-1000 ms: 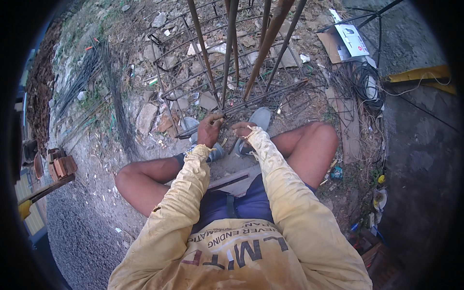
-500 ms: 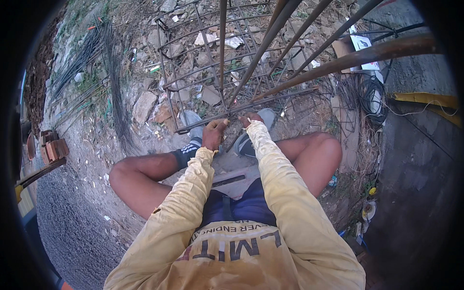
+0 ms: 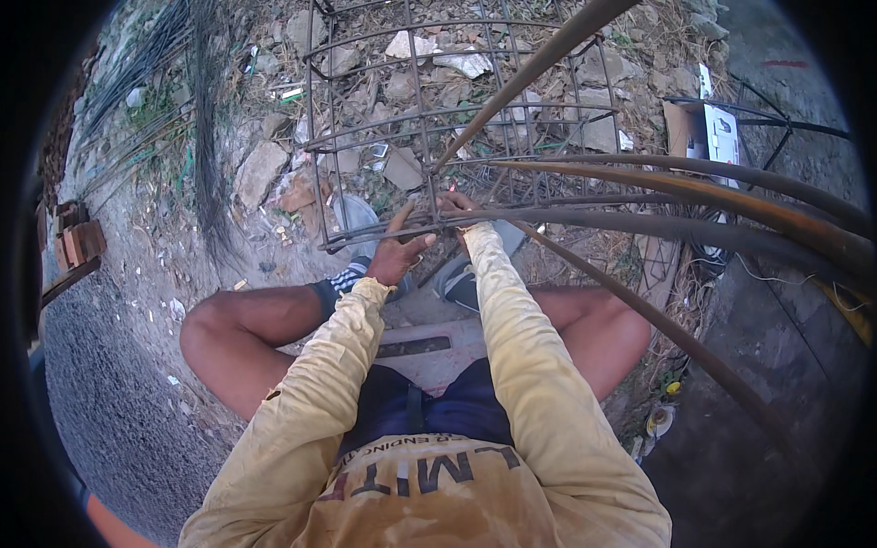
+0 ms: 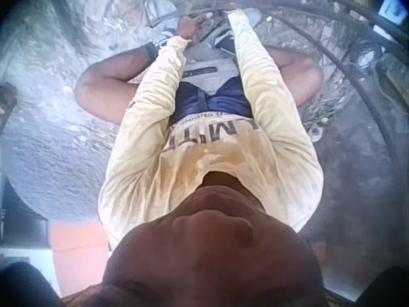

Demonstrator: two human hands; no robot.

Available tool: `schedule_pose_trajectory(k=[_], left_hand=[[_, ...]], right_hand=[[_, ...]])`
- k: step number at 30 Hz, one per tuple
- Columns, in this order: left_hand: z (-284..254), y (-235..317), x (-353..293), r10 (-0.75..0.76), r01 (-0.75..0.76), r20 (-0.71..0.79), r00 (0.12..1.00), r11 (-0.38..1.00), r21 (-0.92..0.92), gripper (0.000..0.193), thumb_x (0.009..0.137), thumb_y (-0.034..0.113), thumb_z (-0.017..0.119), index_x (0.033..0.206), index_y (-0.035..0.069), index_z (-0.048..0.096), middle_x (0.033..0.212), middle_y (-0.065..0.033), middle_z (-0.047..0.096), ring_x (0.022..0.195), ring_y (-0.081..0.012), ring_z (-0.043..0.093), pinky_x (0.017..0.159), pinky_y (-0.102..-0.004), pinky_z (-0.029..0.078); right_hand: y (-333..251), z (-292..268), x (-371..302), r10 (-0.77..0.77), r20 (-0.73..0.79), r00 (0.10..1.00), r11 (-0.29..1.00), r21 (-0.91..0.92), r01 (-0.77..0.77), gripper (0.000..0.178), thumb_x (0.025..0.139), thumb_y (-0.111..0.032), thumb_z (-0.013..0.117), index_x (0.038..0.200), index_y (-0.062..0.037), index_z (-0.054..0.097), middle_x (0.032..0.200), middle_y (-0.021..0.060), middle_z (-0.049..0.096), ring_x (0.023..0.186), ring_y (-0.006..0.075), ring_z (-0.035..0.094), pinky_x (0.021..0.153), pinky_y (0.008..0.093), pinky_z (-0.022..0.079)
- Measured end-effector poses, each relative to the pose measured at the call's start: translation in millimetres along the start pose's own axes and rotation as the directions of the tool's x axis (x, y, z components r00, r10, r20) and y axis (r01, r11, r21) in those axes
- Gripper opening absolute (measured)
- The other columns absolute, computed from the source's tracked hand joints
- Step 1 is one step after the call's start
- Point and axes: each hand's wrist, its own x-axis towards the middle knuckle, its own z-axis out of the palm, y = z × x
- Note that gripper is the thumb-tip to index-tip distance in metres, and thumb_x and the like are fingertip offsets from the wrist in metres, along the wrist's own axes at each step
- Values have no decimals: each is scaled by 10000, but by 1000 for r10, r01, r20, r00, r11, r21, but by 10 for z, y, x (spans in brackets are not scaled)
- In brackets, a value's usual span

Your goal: The person sits on the ground and assembles a cylindrical rebar cage by tying intersecting steel bars with wire. They repeatedly wrap wire around bar intersections and twist it to secure the structure.

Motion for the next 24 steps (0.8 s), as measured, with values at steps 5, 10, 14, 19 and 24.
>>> schedule_pose_trajectory(k=[5, 10, 14, 19, 24], left_hand=[[-92, -45, 99, 47, -49, 80, 996, 998, 30, 956, 762, 406, 767, 1499, 49, 272, 1435, -264, 400, 1332, -341, 412, 1094, -407, 342], [-164, -47, 211, 172, -219, 174, 970, 928, 302, 967, 817, 407, 744, 1526, 63, 185, 1466, -248, 347, 1290, -313, 463, 1069, -396, 373], [-130, 156, 122, 103, -133, 111, 988, 939, 316, 972, 819, 444, 724, 1531, 78, 172, 1493, -238, 293, 1320, -338, 424, 1102, -408, 336], [-252, 83, 242, 167, -287, 254, 953, 765, 577, 956, 825, 507, 684, 1540, 146, 162, 1505, -224, 269, 1391, -390, 307, 1137, -443, 281], [-284, 229, 242, 144, -290, 299, 943, 795, 532, 834, 827, 510, 678, 1487, 183, 288, 1506, -235, 259, 1421, -408, 232, 1143, -468, 259]], right_hand=[[-405, 248, -149, 156, 99, 983, 987, -49, -151, 463, 908, -350, 652, 1262, -61, 578, 1226, 94, 598, 1107, 202, 588, 915, 348, 490], [-372, 122, -101, -39, 335, 941, 960, -249, 128, 475, 901, -342, 661, 1280, -69, 573, 1294, 99, 557, 1184, 220, 551, 983, 355, 454], [-247, 10, -83, -126, 392, 911, 957, -195, 216, 467, 907, -308, 654, 1295, -63, 563, 1294, 104, 559, 1223, 223, 530, 1023, 351, 430], [-511, 287, -143, 114, 349, 930, 993, -21, -114, 450, 902, -276, 660, 1281, -52, 570, 1277, 103, 572, 1200, 212, 545, 1017, 348, 436], [-240, 78, 34, -41, 409, 912, 991, -102, 90, 400, 891, -262, 665, 1222, -50, 588, 1227, 72, 591, 1139, 190, 568, 985, 346, 445]])
